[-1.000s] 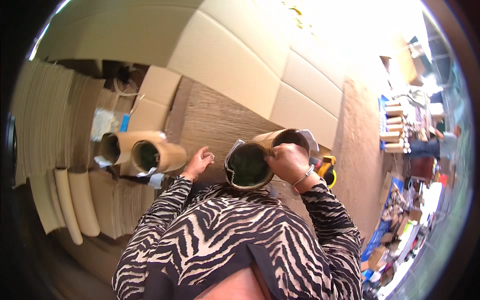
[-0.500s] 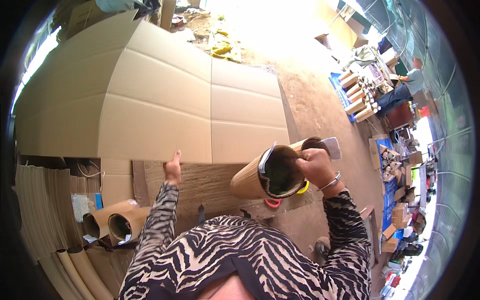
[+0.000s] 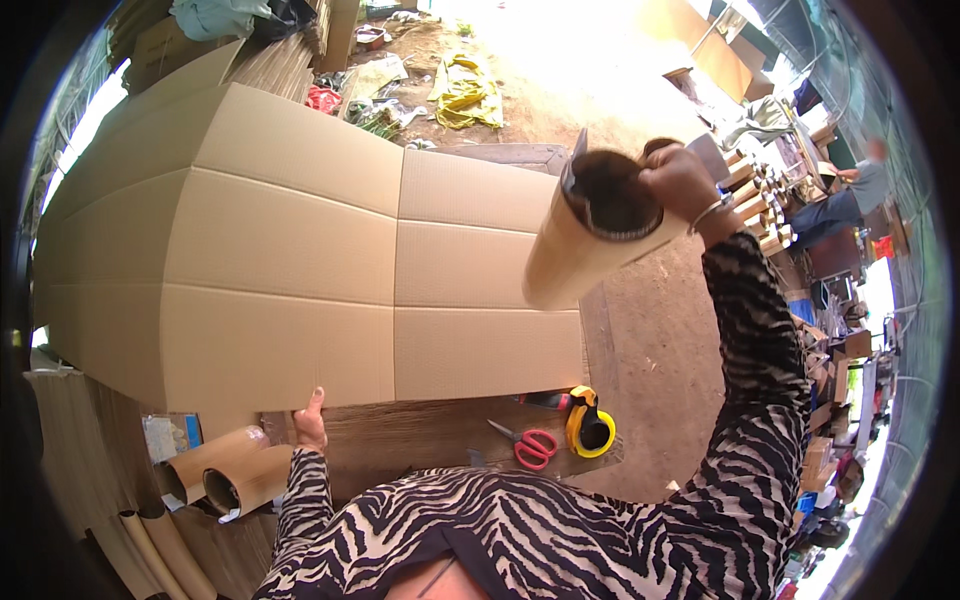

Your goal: The person assembles a cardboard structure by cutting a large sheet with a utility knife, inserting cylindrical tubes into pre-cut holes, and securing the pieces with a tape dispenser. The work is performed on a wooden table in a cluttered workshop.

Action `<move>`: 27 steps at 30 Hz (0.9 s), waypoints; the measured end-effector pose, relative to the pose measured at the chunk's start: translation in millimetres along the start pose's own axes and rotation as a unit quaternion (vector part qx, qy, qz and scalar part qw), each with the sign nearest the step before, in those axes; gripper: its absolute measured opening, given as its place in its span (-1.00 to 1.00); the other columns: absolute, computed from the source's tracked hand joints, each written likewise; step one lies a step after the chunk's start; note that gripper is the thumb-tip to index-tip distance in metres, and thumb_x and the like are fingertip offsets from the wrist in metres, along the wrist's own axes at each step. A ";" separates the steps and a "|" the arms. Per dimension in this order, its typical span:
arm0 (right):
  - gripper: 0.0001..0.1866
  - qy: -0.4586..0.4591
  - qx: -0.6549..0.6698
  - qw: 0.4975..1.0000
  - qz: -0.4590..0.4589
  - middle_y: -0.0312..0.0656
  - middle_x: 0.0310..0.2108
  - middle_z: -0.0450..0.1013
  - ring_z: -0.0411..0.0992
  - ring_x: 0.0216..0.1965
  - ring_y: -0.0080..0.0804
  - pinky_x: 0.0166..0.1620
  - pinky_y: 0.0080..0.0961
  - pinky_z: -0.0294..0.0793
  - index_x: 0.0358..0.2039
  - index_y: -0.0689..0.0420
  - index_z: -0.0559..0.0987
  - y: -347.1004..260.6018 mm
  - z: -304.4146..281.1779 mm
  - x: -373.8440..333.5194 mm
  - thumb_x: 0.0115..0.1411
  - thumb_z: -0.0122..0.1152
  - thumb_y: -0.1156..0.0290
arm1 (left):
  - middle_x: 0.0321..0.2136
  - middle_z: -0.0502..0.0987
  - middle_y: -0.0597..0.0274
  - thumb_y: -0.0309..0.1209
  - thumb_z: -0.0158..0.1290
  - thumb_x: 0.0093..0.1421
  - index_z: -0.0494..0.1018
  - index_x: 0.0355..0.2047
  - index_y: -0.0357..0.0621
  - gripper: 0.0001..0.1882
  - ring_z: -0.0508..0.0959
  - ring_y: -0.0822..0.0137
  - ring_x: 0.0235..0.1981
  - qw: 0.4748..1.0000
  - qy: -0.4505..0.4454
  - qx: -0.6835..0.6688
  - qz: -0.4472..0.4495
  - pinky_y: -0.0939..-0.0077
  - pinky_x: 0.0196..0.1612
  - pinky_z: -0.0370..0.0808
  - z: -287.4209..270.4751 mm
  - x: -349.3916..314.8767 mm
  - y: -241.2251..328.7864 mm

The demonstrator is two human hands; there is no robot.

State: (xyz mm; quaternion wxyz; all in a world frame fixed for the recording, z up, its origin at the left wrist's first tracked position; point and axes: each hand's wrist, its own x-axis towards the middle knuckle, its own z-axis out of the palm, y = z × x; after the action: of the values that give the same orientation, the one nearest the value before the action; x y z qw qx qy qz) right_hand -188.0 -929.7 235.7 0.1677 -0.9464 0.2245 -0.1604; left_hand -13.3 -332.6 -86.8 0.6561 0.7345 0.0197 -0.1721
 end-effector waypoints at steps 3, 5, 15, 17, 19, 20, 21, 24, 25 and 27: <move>-0.78 0.013 0.018 1.000 -0.005 0.00 -0.67 0.39 0.37 -0.65 -0.20 -0.48 -0.33 0.40 -0.68 0.26 0.48 62.2 -3.0 54.4 -0.02 0.22 0.41 | -0.01 0.52 0.13 -0.28 0.15 0.26 0.43 0.04 -0.39 -0.54 0.47 0.23 0.01 0.994 -0.030 0.101 0.014 0.39 0.16 0.32 -6.3 -4.4 7.7; -0.77 0.021 -0.046 0.997 0.050 0.02 -0.62 0.42 0.43 -0.56 -0.08 -0.41 -0.28 0.43 -0.65 0.24 0.52 74.9 5.5 87.5 0.00 0.20 0.34 | 0.03 0.51 0.09 -0.25 0.13 0.28 0.42 0.07 -0.38 -0.52 0.45 0.20 0.06 0.986 -0.052 0.158 0.010 0.35 0.20 0.30 -13.6 -5.3 7.0; -0.67 -0.067 -0.326 0.930 0.159 0.13 -0.09 0.53 0.49 0.00 0.07 0.07 -0.17 0.45 -0.20 0.18 0.66 142.1 130.2 251.9 0.11 0.06 0.32 | 0.03 0.50 0.07 -0.20 0.17 0.25 0.42 0.05 -0.37 -0.49 0.47 0.15 0.04 0.977 -0.063 0.201 -0.029 0.31 0.19 0.31 -26.9 -22.1 36.9; -0.63 -0.124 -0.405 0.888 0.177 0.10 0.00 0.50 0.46 0.08 0.06 0.13 -0.14 0.42 -0.10 0.16 0.64 173.6 160.8 282.1 0.15 0.06 0.29 | 0.00 0.51 0.09 -0.22 0.17 0.24 0.42 0.04 -0.36 -0.50 0.47 0.16 0.03 0.979 -0.065 0.193 -0.032 0.31 0.17 0.32 -36.2 -24.2 26.1; -0.60 -0.122 -0.395 0.881 0.231 0.03 0.06 0.48 0.44 0.11 0.03 0.15 -0.14 0.41 -0.03 0.13 0.61 182.6 176.7 295.5 0.18 0.05 0.27 | -0.02 0.51 0.10 -0.22 0.17 0.24 0.43 0.03 -0.35 -0.52 0.47 0.17 0.01 0.977 -0.062 0.196 -0.054 0.32 0.16 0.33 -36.3 -25.4 24.2; -0.59 -0.083 -0.325 0.909 0.247 0.00 0.08 0.48 0.43 0.12 0.01 0.16 -0.15 0.41 0.00 0.11 0.60 160.8 191.5 305.6 0.18 0.04 0.27 | -0.03 0.51 0.11 -0.22 0.17 0.24 0.44 0.02 -0.34 -0.52 0.48 0.17 -0.01 0.975 -0.049 0.204 -0.072 0.31 0.15 0.33 -42.3 -36.1 26.4; -0.58 -0.055 -0.278 0.923 0.259 -0.04 0.10 0.47 0.43 0.14 0.00 0.16 -0.15 0.41 0.02 0.09 0.59 142.7 196.9 312.0 0.19 0.03 0.26 | -0.04 0.52 0.12 -0.22 0.17 0.24 0.44 0.01 -0.33 -0.53 0.48 0.18 -0.02 0.973 -0.042 0.208 -0.087 0.31 0.14 0.33 -47.1 -42.4 25.9; -0.56 -0.042 -0.291 0.915 0.277 -0.13 0.12 0.47 0.43 0.15 -0.10 0.15 -0.20 0.42 0.06 0.00 0.58 115.1 186.5 300.2 0.20 0.02 0.20 | -0.07 0.52 0.14 -0.19 0.16 0.25 0.45 -0.01 -0.35 -0.53 0.48 0.22 -0.05 0.978 -0.021 0.193 -0.071 0.32 0.11 0.34 -41.8 -50.8 23.1; -0.56 -0.049 -0.315 0.901 0.295 -0.18 0.12 0.48 0.44 0.14 -0.15 0.14 -0.22 0.44 0.07 -0.07 0.58 88.5 179.2 291.4 0.19 0.02 0.16 | -0.07 0.52 0.15 -0.18 0.16 0.25 0.45 -0.01 -0.36 -0.52 0.47 0.23 -0.06 0.982 -0.010 0.182 -0.055 0.33 0.10 0.34 -37.1 -50.1 22.0; -0.56 -0.040 -0.306 0.906 0.290 -0.21 0.13 0.47 0.42 0.16 -0.14 0.15 -0.21 0.40 0.07 -0.19 0.57 108.6 169.8 288.6 0.20 0.04 0.04 | -0.07 0.52 0.16 -0.18 0.15 0.26 0.46 -0.02 -0.35 -0.53 0.47 0.23 -0.05 0.982 -0.020 0.180 -0.047 0.34 0.11 0.33 -29.5 -42.2 21.7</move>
State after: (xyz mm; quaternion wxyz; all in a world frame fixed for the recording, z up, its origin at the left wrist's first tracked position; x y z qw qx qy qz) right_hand 80.7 -1117.7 107.7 -0.0820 -0.8500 0.5202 0.0101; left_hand -40.8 -298.7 -51.9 0.5046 0.8354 0.0099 -0.2177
